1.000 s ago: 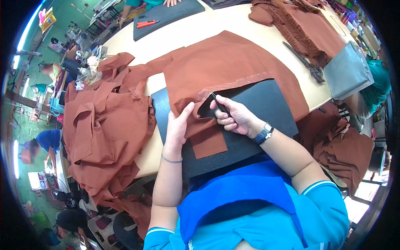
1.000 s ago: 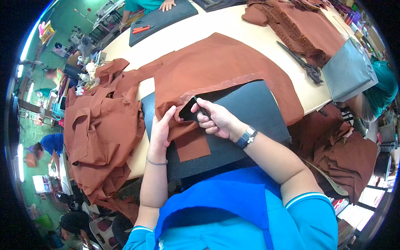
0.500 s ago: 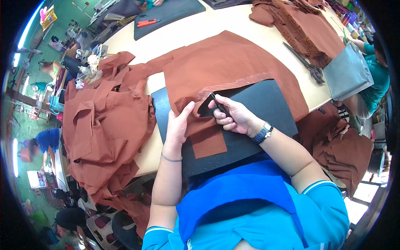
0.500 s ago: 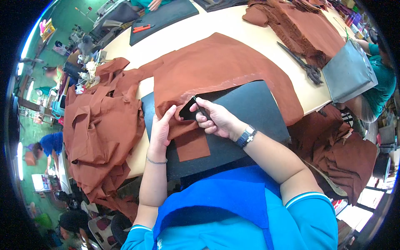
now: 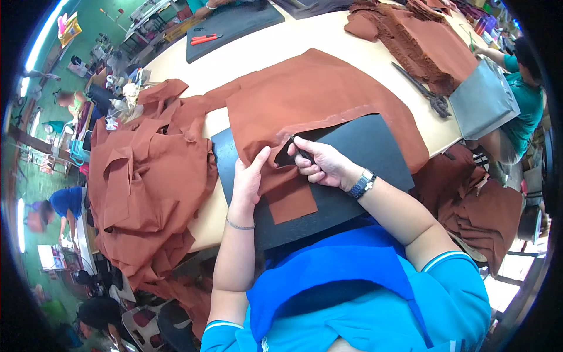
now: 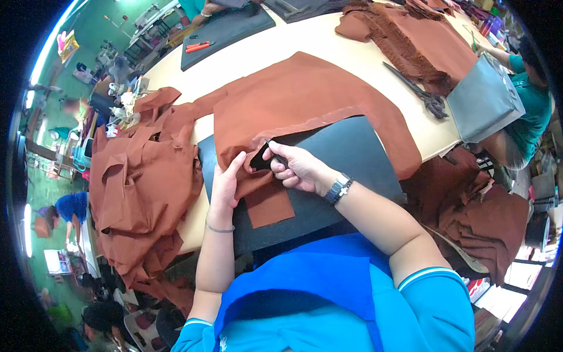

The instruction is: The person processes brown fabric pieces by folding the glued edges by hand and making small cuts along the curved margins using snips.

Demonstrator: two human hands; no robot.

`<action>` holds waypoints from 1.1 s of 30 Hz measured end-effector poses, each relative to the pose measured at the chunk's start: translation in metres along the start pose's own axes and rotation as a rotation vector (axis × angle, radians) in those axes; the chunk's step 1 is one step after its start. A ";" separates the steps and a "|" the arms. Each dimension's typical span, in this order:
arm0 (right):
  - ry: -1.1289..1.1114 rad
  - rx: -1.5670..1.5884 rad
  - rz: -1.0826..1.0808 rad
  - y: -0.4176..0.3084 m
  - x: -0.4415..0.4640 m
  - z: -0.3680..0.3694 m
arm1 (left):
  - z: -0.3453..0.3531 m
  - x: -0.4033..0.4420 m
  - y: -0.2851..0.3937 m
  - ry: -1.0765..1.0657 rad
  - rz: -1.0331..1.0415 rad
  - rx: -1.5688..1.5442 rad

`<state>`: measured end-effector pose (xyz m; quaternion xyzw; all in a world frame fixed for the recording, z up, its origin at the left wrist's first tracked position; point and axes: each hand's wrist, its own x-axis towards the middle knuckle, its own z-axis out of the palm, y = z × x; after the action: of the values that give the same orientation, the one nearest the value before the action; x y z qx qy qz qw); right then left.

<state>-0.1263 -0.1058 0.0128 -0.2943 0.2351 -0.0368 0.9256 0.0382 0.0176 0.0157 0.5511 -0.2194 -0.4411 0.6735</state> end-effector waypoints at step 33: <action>0.454 -0.777 -0.408 -0.012 -0.081 -0.022 | 0.100 0.030 -0.015 -0.262 0.867 1.405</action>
<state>-0.2078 -0.1108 0.0373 -0.6421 0.3649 -0.1901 0.6468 -0.0295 -0.0620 0.0258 0.6537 -0.7125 0.0362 0.2523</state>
